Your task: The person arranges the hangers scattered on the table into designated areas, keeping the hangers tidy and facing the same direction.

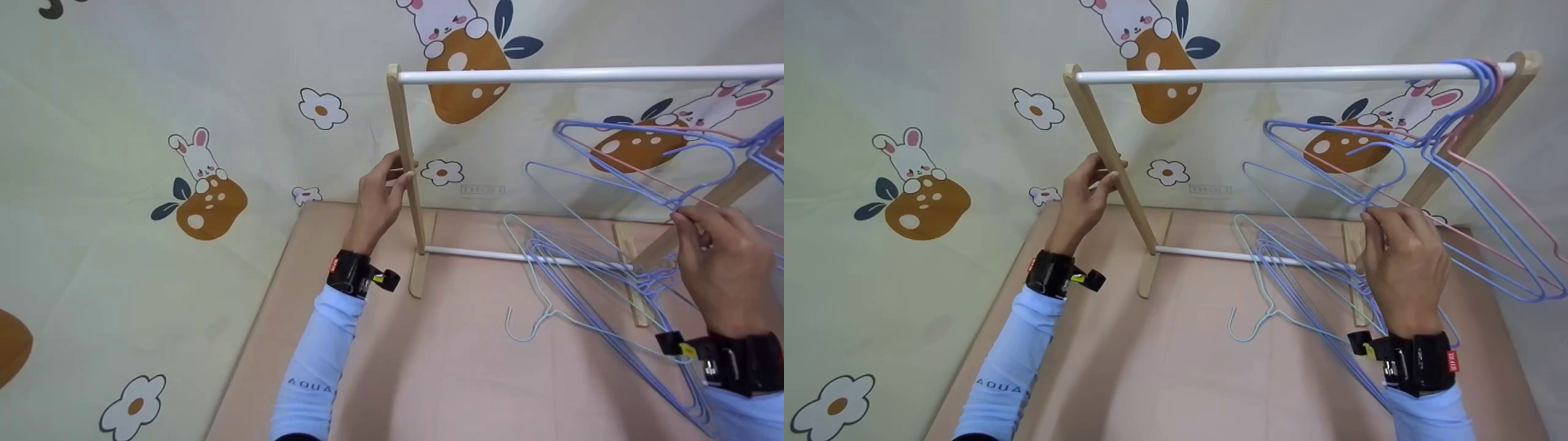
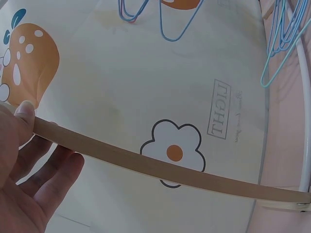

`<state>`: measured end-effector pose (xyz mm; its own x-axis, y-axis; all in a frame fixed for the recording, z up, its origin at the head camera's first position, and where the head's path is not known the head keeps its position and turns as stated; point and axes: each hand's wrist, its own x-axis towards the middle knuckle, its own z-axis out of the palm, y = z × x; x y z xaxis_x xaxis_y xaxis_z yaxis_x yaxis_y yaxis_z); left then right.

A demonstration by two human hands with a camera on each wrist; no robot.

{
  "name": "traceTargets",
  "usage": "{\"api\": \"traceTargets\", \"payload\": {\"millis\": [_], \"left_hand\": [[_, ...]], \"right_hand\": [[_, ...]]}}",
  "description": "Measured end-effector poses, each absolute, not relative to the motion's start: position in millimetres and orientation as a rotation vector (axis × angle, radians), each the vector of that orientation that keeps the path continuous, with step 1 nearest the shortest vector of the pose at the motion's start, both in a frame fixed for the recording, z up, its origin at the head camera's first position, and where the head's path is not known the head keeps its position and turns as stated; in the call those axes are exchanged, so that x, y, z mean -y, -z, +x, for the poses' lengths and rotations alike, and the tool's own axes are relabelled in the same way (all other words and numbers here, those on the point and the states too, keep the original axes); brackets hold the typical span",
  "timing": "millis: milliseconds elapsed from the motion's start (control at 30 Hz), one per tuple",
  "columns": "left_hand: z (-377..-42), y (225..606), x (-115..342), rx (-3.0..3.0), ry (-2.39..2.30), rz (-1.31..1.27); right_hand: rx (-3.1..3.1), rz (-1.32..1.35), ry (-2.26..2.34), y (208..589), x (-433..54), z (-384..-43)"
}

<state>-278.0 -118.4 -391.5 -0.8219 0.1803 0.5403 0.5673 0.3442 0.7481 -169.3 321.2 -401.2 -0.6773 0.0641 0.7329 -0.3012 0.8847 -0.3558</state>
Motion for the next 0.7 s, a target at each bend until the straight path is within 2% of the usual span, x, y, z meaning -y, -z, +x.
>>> {"api": "traceTargets", "payload": {"millis": [700], "left_hand": [[-278,391,117,2.267,1.479,-0.628]], "right_hand": [[2.262,-0.007,-0.552,378,-325,-167]]}}
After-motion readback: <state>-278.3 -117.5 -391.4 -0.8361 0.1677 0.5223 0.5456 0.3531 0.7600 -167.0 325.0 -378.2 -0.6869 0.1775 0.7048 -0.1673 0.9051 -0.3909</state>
